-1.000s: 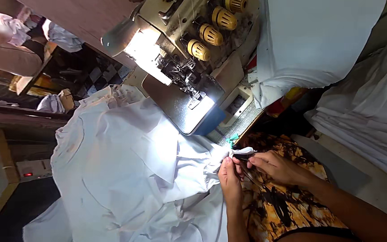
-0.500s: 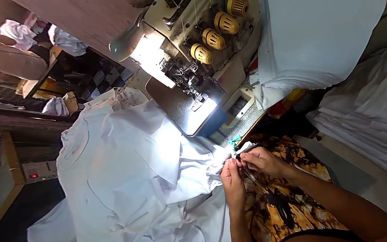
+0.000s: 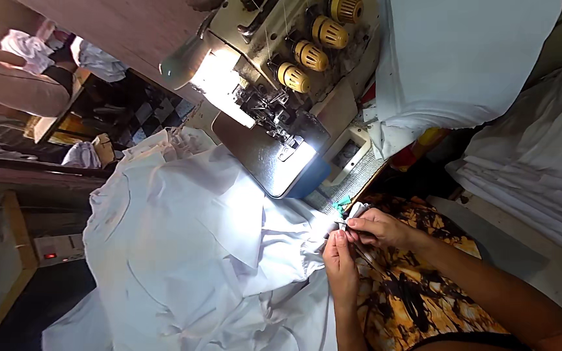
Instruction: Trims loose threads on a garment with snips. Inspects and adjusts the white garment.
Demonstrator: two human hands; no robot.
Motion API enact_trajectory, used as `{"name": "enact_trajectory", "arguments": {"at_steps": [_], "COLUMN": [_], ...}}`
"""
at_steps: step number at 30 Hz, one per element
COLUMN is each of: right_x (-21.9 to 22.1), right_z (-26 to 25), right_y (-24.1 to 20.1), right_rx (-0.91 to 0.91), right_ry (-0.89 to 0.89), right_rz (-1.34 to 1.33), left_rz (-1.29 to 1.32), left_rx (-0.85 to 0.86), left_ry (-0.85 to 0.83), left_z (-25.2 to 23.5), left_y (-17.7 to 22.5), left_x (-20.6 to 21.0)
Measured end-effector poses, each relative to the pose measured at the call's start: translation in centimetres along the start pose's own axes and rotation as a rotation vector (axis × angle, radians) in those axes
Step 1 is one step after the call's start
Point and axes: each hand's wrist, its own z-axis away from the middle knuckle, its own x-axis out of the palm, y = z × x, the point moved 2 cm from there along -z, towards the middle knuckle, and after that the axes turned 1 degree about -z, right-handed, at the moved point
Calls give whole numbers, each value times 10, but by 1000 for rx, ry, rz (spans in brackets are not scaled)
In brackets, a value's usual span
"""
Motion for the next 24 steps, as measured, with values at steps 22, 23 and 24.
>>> {"name": "enact_trajectory", "arguments": {"at_steps": [22,23,24], "right_x": [-16,-12,-9], "right_z": [44,44,44], "right_y": [-3,-4,-5], "right_rx": [-379,-383,-394], "right_ry": [55,82,104], "right_rz": [362,403,462], "left_rz": [-3,-21,-40], "left_rx": [15,19,22], "left_ry": [-224,-265,-286], "left_z": [15,15,16], "left_y": [5,4,4], "left_x": [-15,-12,-8]}}
